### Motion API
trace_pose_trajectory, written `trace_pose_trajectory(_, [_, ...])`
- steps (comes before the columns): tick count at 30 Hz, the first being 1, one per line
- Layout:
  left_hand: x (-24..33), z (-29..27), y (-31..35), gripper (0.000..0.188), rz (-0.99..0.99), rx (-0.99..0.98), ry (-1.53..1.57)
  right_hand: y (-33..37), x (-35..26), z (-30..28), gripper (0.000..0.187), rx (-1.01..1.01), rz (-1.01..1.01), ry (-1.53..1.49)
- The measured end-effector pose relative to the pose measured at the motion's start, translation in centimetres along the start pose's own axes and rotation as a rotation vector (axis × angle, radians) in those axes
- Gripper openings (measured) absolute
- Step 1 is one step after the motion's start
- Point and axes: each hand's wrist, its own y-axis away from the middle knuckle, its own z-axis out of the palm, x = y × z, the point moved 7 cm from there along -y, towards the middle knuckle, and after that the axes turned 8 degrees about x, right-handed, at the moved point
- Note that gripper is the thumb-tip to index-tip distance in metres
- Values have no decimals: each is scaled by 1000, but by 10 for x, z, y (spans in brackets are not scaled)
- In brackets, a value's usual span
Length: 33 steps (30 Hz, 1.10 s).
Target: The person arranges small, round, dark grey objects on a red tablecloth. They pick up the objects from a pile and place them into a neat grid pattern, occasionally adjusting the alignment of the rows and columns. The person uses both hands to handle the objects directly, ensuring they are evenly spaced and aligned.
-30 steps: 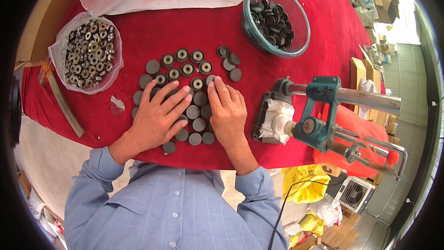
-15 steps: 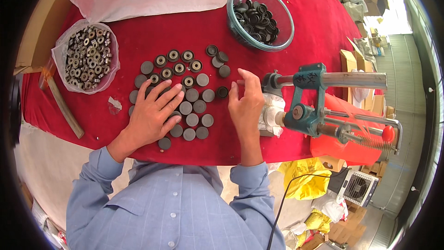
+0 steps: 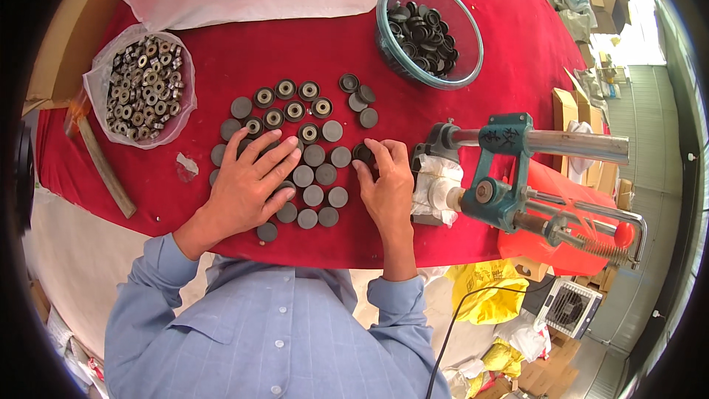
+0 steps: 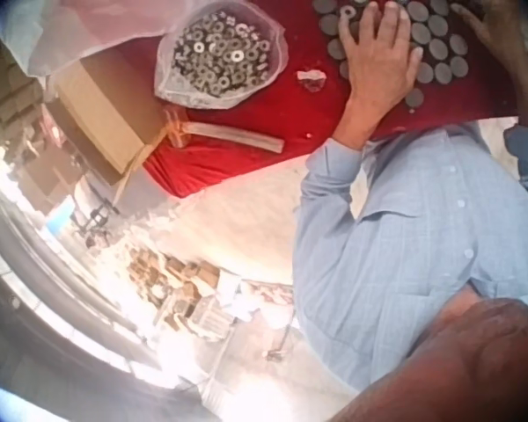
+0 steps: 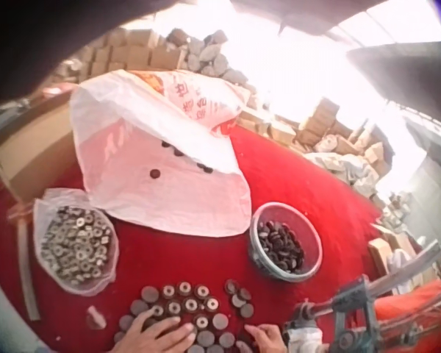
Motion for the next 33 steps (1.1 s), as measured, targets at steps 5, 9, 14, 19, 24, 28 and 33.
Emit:
trace_pose_trajectory(5, [0, 0, -1, 62, 3, 0, 11, -5, -4, -3, 37, 68, 21, -206])
trace_pose_trajectory(9, [-1, 1, 0, 61, 6, 0, 2, -21, -54, 5, 31, 102, -113, -276])
trace_pose_trajectory(14, [0, 0, -2, 58, 13, 0, -3, -28, -77, 27, 25, 169, -335, -224])
trace_pose_trajectory(19, [-1, 0, -2, 56, 0, -7, 21, -22, -87, 41, 20, 155, -505, -39])
trace_pose_trajectory(24, [-1, 0, -1, 58, -5, -7, 24, -12, -84, 44, 25, 88, -541, 35])
trace_pose_trajectory(28, [-1, 0, 0, 60, -4, -6, 19, -1, -83, 39, 33, 77, -554, 104])
trace_pose_trajectory(33, [0, 1, 1, 63, 3, 1, 21, 14, -89, 43, 38, 103, -575, 273])
